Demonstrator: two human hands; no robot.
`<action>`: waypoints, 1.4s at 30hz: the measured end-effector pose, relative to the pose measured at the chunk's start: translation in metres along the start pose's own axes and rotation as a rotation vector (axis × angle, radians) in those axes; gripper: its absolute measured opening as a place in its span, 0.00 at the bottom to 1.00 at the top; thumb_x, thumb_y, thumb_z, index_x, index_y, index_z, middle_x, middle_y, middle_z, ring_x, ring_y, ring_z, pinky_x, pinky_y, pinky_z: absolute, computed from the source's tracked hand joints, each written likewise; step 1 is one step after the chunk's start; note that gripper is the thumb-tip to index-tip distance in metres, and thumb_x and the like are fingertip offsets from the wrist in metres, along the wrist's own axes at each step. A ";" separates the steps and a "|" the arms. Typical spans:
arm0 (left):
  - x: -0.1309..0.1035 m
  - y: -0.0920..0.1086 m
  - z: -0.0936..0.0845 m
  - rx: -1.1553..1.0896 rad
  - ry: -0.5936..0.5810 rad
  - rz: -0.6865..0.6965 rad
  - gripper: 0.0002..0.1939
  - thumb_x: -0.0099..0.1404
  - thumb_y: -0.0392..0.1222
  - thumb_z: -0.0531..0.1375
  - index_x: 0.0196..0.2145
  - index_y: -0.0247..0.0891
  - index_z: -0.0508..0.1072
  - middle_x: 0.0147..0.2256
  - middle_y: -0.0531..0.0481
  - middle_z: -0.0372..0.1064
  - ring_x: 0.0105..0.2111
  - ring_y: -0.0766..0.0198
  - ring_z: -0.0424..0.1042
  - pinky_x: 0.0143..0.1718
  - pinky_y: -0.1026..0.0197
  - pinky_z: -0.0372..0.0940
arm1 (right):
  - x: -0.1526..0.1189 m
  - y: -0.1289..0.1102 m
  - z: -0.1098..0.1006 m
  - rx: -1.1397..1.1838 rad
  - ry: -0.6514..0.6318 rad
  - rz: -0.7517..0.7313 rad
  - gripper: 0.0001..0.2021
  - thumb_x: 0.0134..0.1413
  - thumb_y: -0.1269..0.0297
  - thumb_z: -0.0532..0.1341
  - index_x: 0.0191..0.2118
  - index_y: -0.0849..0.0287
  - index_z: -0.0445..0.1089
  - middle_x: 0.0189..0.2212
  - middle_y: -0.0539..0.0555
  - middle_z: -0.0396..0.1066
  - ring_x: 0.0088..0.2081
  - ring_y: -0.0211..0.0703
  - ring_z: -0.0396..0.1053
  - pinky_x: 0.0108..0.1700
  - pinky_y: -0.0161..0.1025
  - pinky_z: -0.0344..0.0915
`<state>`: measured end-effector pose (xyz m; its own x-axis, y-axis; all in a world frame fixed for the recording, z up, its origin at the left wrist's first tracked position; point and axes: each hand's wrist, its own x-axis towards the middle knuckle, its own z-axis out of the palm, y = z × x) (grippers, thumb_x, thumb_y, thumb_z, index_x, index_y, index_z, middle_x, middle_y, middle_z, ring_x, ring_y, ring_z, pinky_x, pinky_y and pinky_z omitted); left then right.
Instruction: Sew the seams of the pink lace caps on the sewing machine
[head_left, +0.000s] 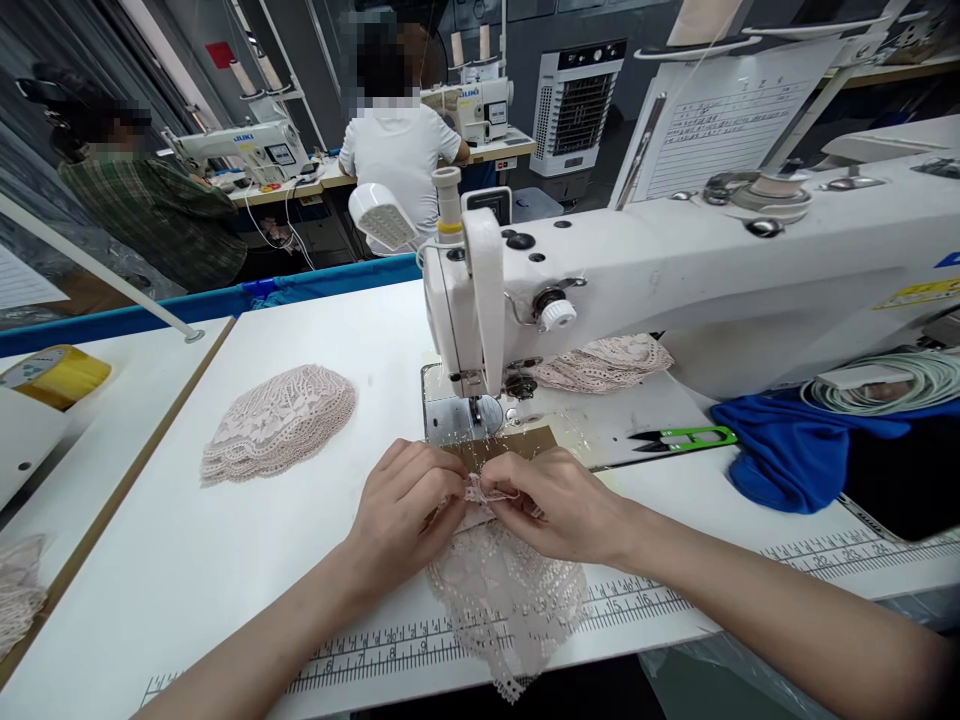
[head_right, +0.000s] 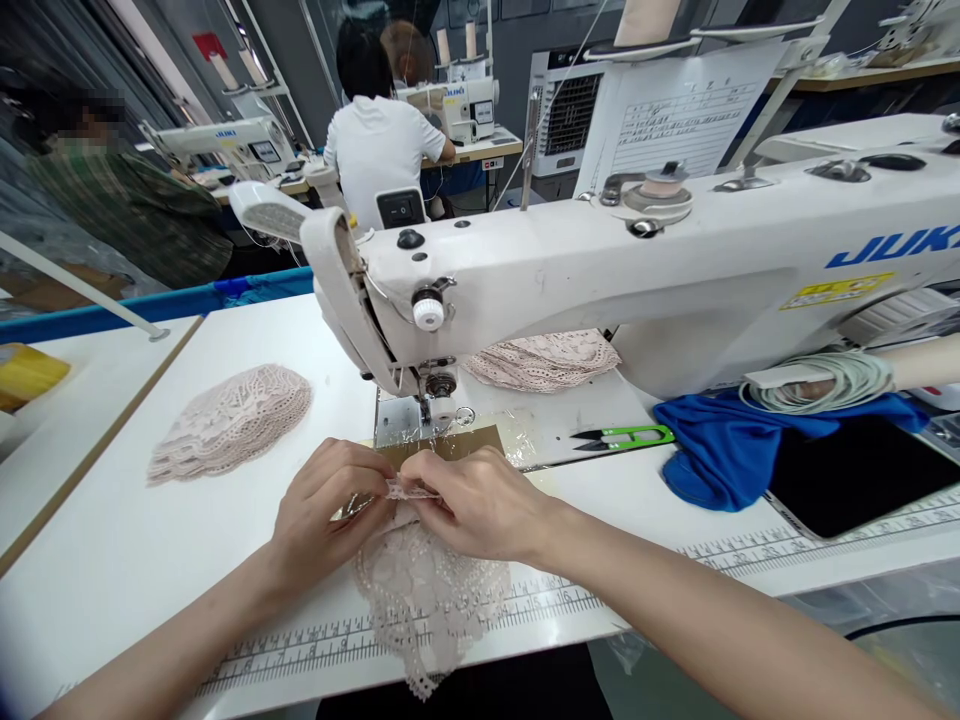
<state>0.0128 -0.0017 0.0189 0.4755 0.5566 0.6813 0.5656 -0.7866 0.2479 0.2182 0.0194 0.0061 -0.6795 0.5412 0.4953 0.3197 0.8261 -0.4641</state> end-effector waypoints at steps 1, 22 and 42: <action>0.000 0.000 0.000 -0.005 0.001 -0.004 0.09 0.62 0.27 0.58 0.33 0.39 0.65 0.31 0.52 0.71 0.32 0.66 0.69 0.31 0.61 0.63 | 0.000 0.000 0.000 0.011 -0.001 0.009 0.06 0.62 0.72 0.52 0.43 0.56 0.56 0.21 0.42 0.66 0.17 0.31 0.58 0.20 0.30 0.52; 0.000 0.000 -0.001 -0.038 0.023 -0.005 0.10 0.62 0.27 0.59 0.39 0.39 0.69 0.32 0.51 0.72 0.32 0.66 0.70 0.32 0.61 0.64 | -0.001 0.001 0.001 0.035 0.012 0.023 0.09 0.62 0.71 0.52 0.48 0.58 0.56 0.19 0.40 0.60 0.17 0.31 0.55 0.20 0.30 0.51; 0.004 0.002 -0.003 -0.021 0.019 0.018 0.08 0.62 0.28 0.59 0.35 0.40 0.67 0.32 0.53 0.76 0.33 0.65 0.74 0.32 0.60 0.63 | 0.002 -0.001 -0.002 0.009 0.011 0.015 0.04 0.63 0.70 0.52 0.43 0.58 0.58 0.20 0.42 0.65 0.17 0.31 0.58 0.20 0.30 0.54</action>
<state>0.0139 -0.0018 0.0244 0.4727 0.5371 0.6987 0.5427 -0.8021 0.2494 0.2179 0.0195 0.0089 -0.6676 0.5550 0.4963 0.3236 0.8166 -0.4780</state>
